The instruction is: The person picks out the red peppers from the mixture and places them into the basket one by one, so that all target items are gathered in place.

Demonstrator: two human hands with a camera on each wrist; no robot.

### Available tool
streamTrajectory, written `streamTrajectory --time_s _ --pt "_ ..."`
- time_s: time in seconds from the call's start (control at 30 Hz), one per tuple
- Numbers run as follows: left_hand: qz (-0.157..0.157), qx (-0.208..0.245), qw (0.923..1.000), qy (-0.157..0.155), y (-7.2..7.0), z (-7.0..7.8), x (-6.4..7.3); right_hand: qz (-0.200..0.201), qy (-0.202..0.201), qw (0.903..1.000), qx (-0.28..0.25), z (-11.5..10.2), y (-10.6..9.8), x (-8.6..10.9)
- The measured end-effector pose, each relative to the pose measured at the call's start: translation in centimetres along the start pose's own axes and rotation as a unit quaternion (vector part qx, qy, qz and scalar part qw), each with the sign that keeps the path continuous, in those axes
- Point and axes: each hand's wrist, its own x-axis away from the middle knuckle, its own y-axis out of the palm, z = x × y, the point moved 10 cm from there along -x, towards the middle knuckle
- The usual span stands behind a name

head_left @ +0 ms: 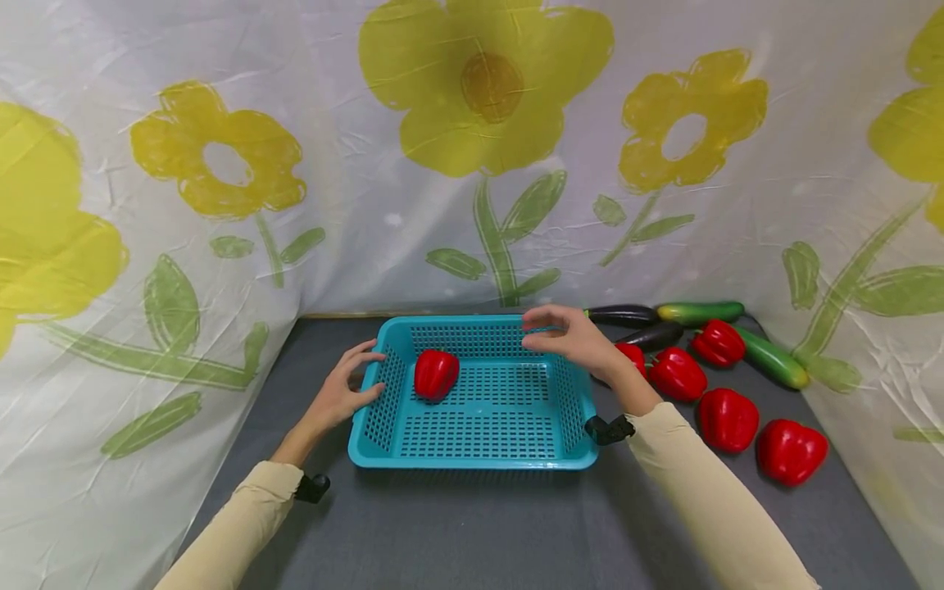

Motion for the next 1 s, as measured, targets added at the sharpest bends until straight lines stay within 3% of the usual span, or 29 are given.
streamTrajectory --time_s 0.13,0.5,1.0 --pt "0.003 0.000 1.0000 0.008 0.0 0.2 0.0 0.013 -0.006 0.9999 0.004 -0.2 -1.1 1.2" --pt "0.000 0.001 0.9999 -0.012 0.1 -0.4 0.1 0.052 -0.012 0.9983 0.023 0.0 -4.9 4.7" --pt "0.003 -0.009 0.9999 -0.003 0.0 -0.2 0.2 0.101 0.003 0.9941 0.040 2.7 -8.9 8.6"
